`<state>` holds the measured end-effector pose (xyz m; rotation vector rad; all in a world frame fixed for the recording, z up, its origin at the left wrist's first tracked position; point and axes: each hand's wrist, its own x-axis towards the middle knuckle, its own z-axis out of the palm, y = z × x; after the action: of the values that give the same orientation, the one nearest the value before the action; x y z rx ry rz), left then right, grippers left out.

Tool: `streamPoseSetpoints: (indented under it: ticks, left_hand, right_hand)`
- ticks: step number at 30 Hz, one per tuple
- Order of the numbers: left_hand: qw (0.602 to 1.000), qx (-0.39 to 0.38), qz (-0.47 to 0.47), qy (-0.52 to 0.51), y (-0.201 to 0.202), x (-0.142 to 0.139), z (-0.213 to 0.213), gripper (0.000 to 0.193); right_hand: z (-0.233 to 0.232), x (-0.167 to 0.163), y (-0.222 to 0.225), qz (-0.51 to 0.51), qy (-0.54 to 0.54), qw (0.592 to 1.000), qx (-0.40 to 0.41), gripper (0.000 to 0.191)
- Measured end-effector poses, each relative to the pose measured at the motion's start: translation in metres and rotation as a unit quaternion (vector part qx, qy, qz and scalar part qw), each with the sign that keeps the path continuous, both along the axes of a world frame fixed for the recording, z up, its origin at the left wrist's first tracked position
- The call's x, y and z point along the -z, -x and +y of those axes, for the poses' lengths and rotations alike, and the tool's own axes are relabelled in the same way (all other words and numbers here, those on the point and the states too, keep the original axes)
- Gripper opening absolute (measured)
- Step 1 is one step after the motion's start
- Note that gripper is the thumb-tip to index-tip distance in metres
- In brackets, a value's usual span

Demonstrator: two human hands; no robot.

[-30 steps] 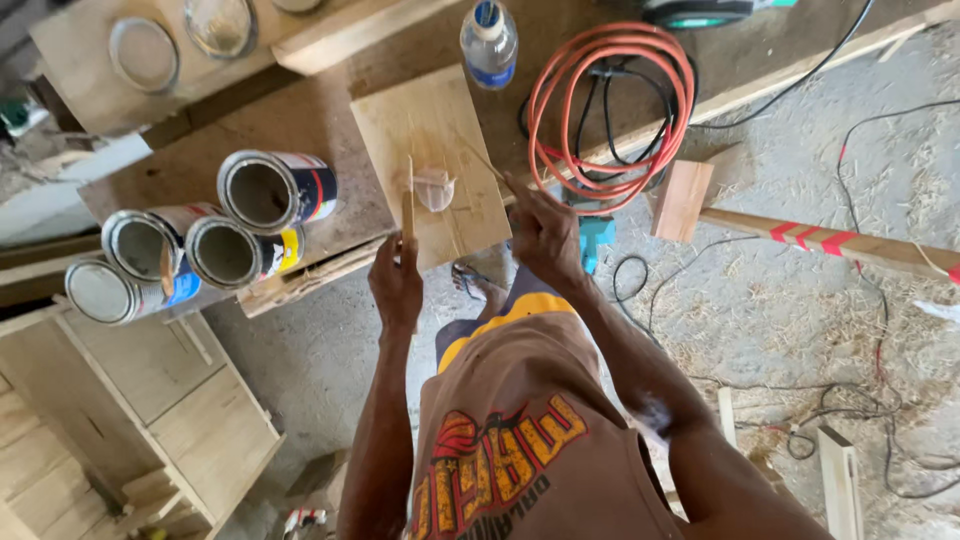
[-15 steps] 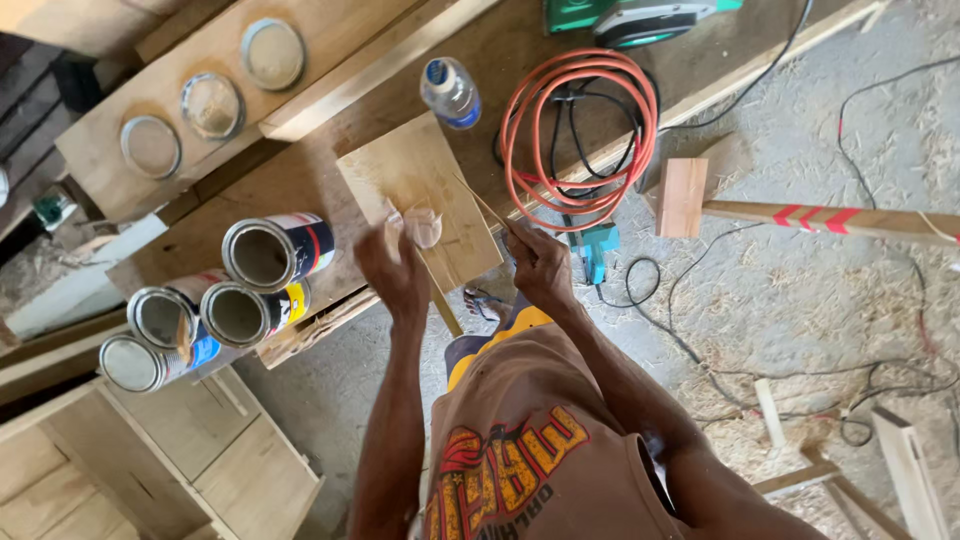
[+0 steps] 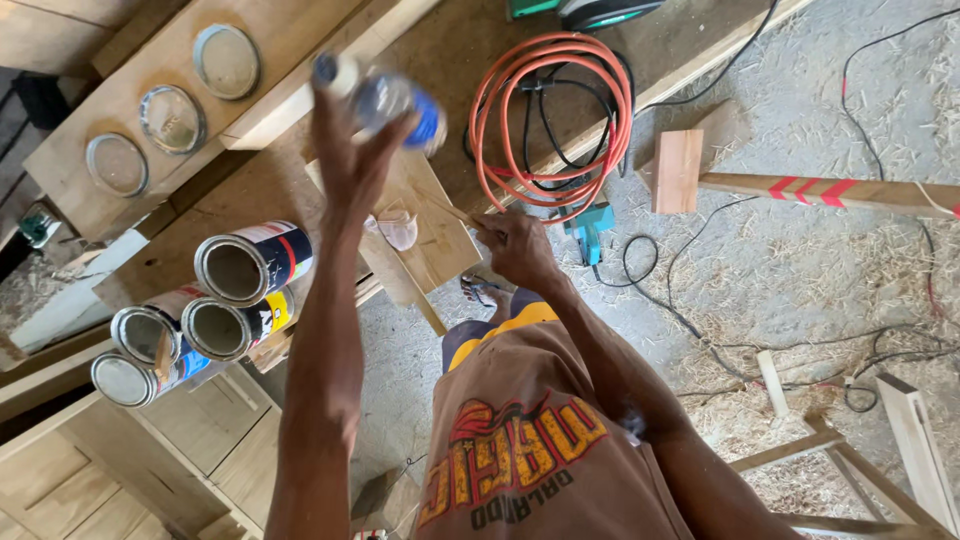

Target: The person stands at a workbench and mixes wood filler. They scoop white paste from a can with a wooden stick, add water from a plastic bottle, and repeatedly stir and knead the paste on a wooden board until it forms a uniform mixture.

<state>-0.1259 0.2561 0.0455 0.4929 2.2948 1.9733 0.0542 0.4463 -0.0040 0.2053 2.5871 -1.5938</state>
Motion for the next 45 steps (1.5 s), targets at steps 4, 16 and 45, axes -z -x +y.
streamPoseSetpoints:
  ticks: [4, 16, 45]
  left_hand:
    - [0.973, 0.075, -0.179, 0.125, -0.068, -0.052, -0.053, 0.086]
    - [0.832, 0.093, -0.455, 0.302, -0.179, 0.007, -0.089, 0.092]
    - [0.902, -0.026, -0.424, 0.083, -0.168, 0.031, -0.108, 0.081]
  right_hand:
    - [-0.004, -0.003, 0.017, -0.102, -0.039, 0.992, -0.065, 0.021]
    - [-0.041, -0.037, 0.031, -0.152, -0.076, 0.964, -0.203, 0.028]
    - [-0.024, -0.010, 0.039, -0.124, -0.052, 0.978, -0.161, 0.021]
